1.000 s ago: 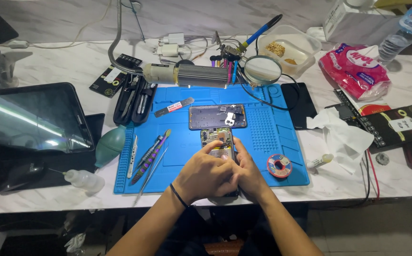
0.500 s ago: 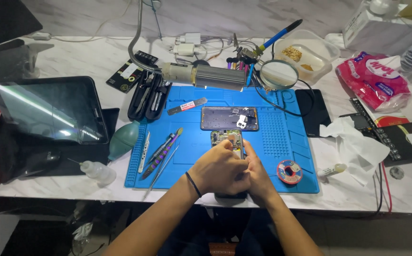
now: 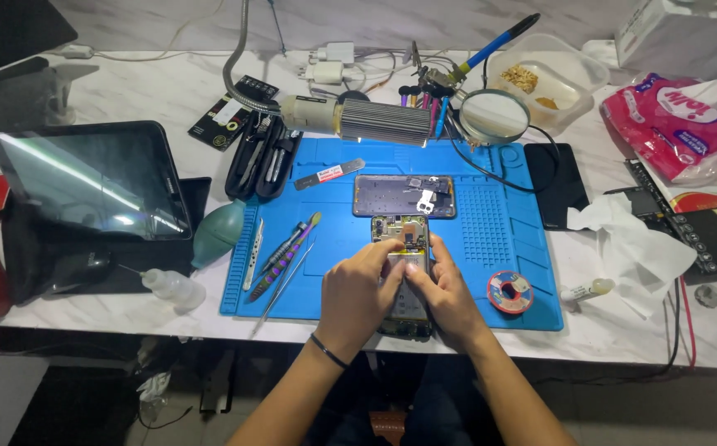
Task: The person is reassembling a mobile phone by carefully placing and pressing the motherboard and battery into the phone's chassis.
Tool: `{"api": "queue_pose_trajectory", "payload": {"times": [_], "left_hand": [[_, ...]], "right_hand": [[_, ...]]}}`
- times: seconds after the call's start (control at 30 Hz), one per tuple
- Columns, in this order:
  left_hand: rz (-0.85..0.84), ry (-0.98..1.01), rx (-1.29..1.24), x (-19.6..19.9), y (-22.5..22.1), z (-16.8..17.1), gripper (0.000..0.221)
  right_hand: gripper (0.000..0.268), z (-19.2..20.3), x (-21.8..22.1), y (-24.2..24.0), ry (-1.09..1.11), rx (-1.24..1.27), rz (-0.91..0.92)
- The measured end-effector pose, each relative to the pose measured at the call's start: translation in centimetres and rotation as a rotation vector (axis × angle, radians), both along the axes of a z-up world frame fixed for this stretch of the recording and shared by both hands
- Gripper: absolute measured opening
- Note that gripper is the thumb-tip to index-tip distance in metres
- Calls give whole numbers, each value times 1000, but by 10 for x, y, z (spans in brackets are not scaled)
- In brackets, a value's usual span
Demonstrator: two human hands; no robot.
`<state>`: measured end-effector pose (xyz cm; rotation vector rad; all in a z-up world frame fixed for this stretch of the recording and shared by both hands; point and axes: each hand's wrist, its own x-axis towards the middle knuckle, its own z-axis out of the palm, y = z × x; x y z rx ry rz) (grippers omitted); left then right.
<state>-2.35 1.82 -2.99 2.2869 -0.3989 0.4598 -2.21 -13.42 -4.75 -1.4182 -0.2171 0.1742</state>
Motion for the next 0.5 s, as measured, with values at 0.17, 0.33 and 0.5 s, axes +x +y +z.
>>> {"api": "queue_pose_trajectory", "payload": {"times": [0.17, 0.33, 0.5], "left_hand": [[-14, 3, 21, 4, -12, 6, 21], [21, 43, 29, 9, -17, 9, 19], [26, 125, 154, 14, -18, 18, 16]], "right_hand": [[55, -5, 0, -7, 3, 12, -32], [58, -14, 4, -10, 39, 81, -14], [58, 0, 4, -9, 48, 40, 4]]}}
